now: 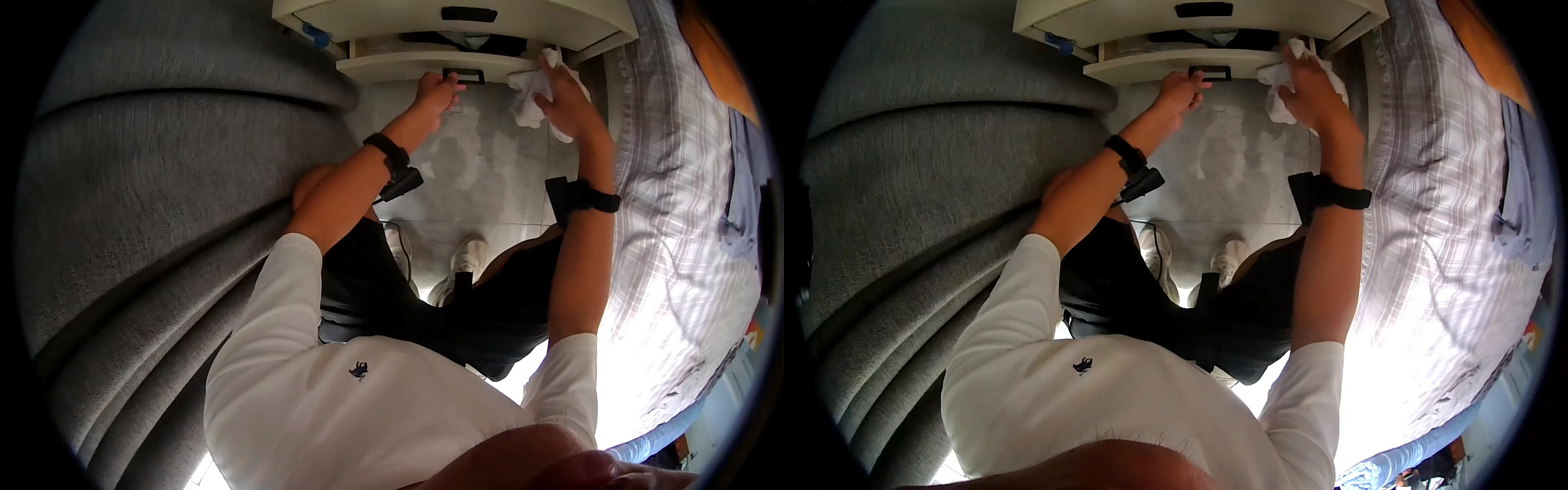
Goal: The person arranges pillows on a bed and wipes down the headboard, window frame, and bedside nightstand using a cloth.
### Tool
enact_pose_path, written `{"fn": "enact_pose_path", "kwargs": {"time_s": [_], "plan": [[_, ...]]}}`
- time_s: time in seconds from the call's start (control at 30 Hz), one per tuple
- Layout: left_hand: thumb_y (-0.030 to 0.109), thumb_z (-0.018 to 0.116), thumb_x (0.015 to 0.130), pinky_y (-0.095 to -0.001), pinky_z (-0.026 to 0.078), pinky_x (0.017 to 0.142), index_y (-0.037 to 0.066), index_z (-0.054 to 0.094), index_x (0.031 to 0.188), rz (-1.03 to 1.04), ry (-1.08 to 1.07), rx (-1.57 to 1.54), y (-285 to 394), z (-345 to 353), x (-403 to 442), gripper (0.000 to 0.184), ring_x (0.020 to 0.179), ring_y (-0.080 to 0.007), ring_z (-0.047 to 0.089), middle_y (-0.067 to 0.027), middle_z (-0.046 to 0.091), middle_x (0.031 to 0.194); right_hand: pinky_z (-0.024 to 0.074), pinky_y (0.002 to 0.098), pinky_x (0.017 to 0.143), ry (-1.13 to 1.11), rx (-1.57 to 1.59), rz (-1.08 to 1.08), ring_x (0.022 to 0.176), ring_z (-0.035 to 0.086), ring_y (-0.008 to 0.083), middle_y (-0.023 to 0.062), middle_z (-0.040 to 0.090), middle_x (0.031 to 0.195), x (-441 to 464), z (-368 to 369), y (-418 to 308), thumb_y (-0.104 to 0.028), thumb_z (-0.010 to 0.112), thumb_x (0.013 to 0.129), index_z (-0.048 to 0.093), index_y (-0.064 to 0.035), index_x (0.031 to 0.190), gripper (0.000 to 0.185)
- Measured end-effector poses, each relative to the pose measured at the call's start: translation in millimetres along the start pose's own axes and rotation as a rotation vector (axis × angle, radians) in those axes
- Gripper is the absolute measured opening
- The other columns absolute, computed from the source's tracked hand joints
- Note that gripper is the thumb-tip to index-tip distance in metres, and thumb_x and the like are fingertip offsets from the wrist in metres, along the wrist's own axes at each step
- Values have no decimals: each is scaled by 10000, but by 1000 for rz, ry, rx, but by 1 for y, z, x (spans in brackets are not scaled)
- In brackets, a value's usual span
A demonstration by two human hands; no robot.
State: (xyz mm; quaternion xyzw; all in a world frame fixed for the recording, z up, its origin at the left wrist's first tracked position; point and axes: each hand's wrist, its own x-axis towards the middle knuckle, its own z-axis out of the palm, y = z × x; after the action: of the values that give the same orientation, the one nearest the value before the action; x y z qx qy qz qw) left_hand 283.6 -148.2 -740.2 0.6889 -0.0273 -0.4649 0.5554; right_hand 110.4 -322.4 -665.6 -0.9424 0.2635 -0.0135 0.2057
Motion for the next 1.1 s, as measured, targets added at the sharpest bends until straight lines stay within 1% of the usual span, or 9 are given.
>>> {"fn": "enact_pose_path", "kwargs": {"time_s": [0.13, 0.27, 0.3, 0.47, 0.53, 0.67, 0.77, 0.93, 1.1], "plan": [[313, 513, 1005, -266, 444, 576, 41, 543, 1018, -50, -88, 84, -5, -4, 4, 274, 645, -95, 508, -47, 657, 883, 394, 482, 1048, -29, -59, -201, 1348, 381, 389, 265, 445, 1396, -10, 19, -9, -147, 637, 846, 371, -106, 1465, 675], [175, 468, 970, -278, 397, 496, 38, 538, 1004, -146, -88, 76, -2, -4, 7, 157, 591, -118, 497, -66, 614, 801, 389, 515, 1060, -87, -16, -400, 1390, 338, 345, 191, 430, 1440, 1, 19, -62, -127, 642, 849, 342, -161, 1484, 704], [168, 450, 960, -281, 397, 495, 45, 556, 967, -139, -78, 99, -5, -3, 11, 163, 585, -117, 491, -58, 606, 776, 398, 501, 1066, -72, -102, -382, 1391, 347, 318, 127, 453, 1439, 3, 19, -63, -159, 658, 850, 333, -195, 1487, 716], [225, 435, 948, -279, 390, 493, 65, 579, 809, -195, -85, 99, 9, -5, 0, 257, 578, -117, 491, -25, 582, 736, 421, 499, 1034, 26, -89, -379, 1364, 395, 296, 95, 511, 1386, 16, 30, -46, -214, 721, 812, 368, -214, 1463, 742], [233, 437, 950, -276, 426, 590, 100, 615, 962, -137, -211, 166, 6, -6, 5, 222, 642, -117, 479, -2, 562, 800, 447, 458, 986, 213, -168, -372, 1303, 466, 289, 84, 552, 1333, 11, 39, -45, -187, 741, 788, 435, -217, 1402, 687], [258, 449, 960, -267, 430, 590, 88, 596, 1073, -175, -183, 180, 14, -2, -8, 251, 647, -101, 486, -3, 583, 827, 465, 406, 957, 234, -234, -403, 1241, 495, 315, 132, 582, 1255, 11, 29, -41, -104, 729, 756, 512, -177, 1323, 611], [284, 454, 992, -262, 435, 587, 62, 494, 1214, -250, -179, 206, 21, -2, -6, 316, 678, -94, 525, -19, 626, 898, 475, 392, 925, 159, -210, -295, 1124, 568, 291, 81, 618, 1187, 8, 5, -14, -23, 686, 713, 560, -176, 1245, 568], [269, 438, 1001, -269, 446, 602, 69, 497, 1142, -218, -151, 190, 15, 1, 0, 252, 689, -97, 536, -15, 626, 900, 508, 425, 878, 180, -267, -112, 1091, 565, 307, 81, 609, 1096, 10, 1, -10, -30, 689, 691, 577, -143, 1191, 525], [277, 433, 1010, -269, 448, 603, 75, 487, 1100, -200, -145, 246, 10, 3, 7, 228, 702, -98, 545, -11, 632, 893, 525, 422, 847, 154, -117, -290, 1080, 567, 305, 80, 594, 1114, 6, 22, -55, -61, 716, 688, 574, -127, 1186, 521]]}}
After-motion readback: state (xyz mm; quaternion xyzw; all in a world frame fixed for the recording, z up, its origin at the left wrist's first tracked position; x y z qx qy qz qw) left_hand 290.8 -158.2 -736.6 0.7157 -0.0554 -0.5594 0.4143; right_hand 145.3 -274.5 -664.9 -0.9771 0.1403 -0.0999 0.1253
